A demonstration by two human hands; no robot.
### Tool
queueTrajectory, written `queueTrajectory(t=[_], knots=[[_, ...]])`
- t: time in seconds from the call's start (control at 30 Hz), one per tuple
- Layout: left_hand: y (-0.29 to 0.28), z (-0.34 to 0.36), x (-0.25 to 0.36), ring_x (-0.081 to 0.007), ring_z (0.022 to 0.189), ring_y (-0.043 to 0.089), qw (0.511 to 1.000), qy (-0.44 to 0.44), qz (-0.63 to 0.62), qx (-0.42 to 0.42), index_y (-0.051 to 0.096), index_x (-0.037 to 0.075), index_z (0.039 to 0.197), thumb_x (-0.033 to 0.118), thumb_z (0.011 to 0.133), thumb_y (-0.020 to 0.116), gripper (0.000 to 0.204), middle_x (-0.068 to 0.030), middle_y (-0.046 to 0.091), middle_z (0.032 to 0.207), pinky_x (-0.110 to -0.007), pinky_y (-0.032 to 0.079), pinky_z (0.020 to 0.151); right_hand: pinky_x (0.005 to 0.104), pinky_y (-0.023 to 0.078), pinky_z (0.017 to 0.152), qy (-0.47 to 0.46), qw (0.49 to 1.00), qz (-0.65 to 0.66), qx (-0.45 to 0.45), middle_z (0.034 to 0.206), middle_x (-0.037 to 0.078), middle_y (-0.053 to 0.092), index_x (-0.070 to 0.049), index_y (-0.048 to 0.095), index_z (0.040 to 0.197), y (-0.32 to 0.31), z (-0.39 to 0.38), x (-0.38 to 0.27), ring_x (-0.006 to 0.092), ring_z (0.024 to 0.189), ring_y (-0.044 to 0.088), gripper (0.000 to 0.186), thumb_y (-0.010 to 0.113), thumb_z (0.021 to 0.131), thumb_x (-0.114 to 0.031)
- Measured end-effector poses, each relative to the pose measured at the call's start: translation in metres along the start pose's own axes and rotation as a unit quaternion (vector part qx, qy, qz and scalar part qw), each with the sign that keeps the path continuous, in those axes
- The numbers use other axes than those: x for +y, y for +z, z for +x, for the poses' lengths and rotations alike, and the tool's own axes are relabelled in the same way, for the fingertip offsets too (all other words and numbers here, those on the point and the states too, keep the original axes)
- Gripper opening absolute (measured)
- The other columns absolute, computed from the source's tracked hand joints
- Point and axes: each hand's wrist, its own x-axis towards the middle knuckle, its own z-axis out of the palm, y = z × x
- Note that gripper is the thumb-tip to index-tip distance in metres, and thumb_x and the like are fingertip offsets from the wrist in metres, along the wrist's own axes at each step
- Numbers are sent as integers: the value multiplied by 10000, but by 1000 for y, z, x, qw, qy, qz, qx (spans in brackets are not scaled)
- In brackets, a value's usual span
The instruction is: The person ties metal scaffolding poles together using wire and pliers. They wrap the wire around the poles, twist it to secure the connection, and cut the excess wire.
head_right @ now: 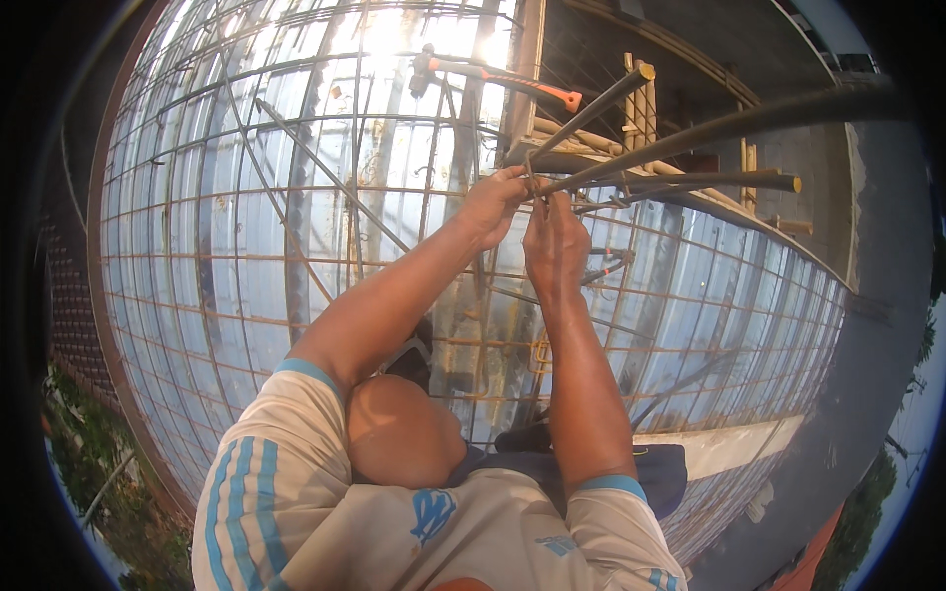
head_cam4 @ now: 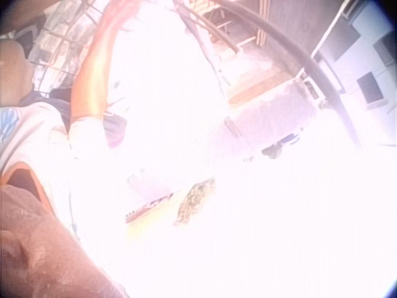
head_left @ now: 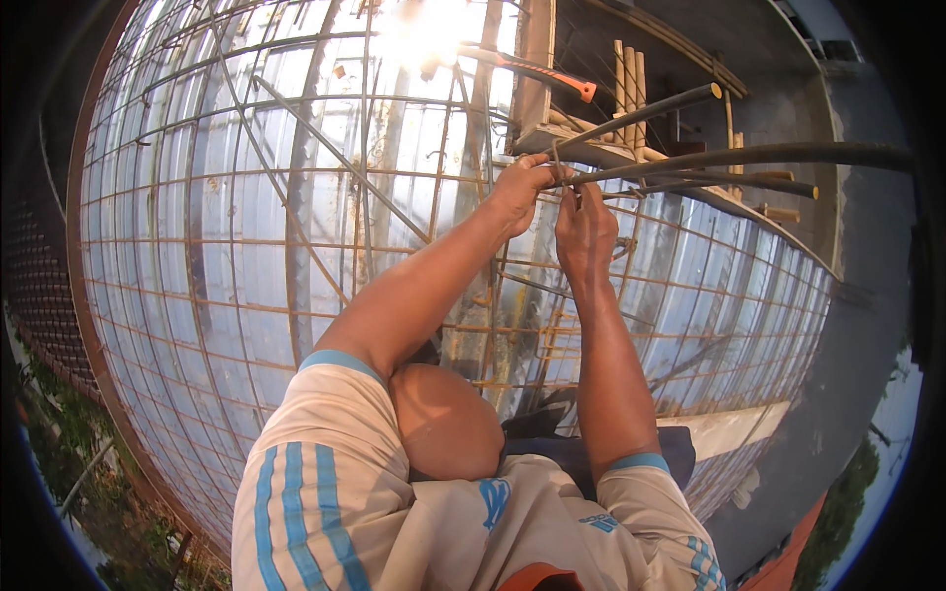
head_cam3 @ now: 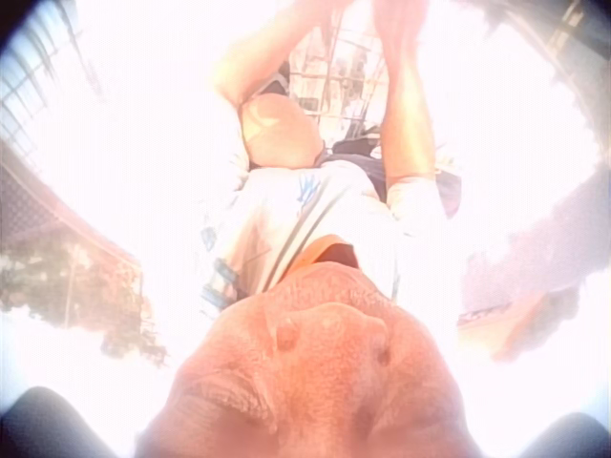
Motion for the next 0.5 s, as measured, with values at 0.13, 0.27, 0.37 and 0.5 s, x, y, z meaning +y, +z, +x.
queueTrajectory(t=[0.13,0.27,0.37,0.5], knots=[[-5,0,-1,-169,885,595,998,20,-26,-60,576,-20,1048,52,853,547,209,-83,644,934,-294,444,861,435,469,549,3,1000,-19,-8,726,206,622,-47,578,1015,1,-1,7,392,660,619,142,588,879,-85],[-8,-1,0,-155,859,593,1000,0,-4,-23,617,0,1016,106,862,602,188,-63,646,880,-288,444,843,402,441,531,0,1000,-25,-14,723,176,612,-21,591,1018,0,-1,6,341,596,601,148,588,877,-66],[-1,-11,13,-127,859,571,990,3,138,28,625,4,983,136,871,604,174,-54,639,887,-279,431,837,406,436,525,-18,999,-34,6,700,179,603,-19,589,1007,1,-1,7,349,589,595,138,587,878,-66],[10,-28,32,-112,847,550,965,31,258,44,637,-7,970,150,843,642,203,-53,635,882,-272,414,821,407,432,521,-16,999,-25,27,684,183,595,-12,585,957,6,0,7,360,585,589,95,585,878,-65]])
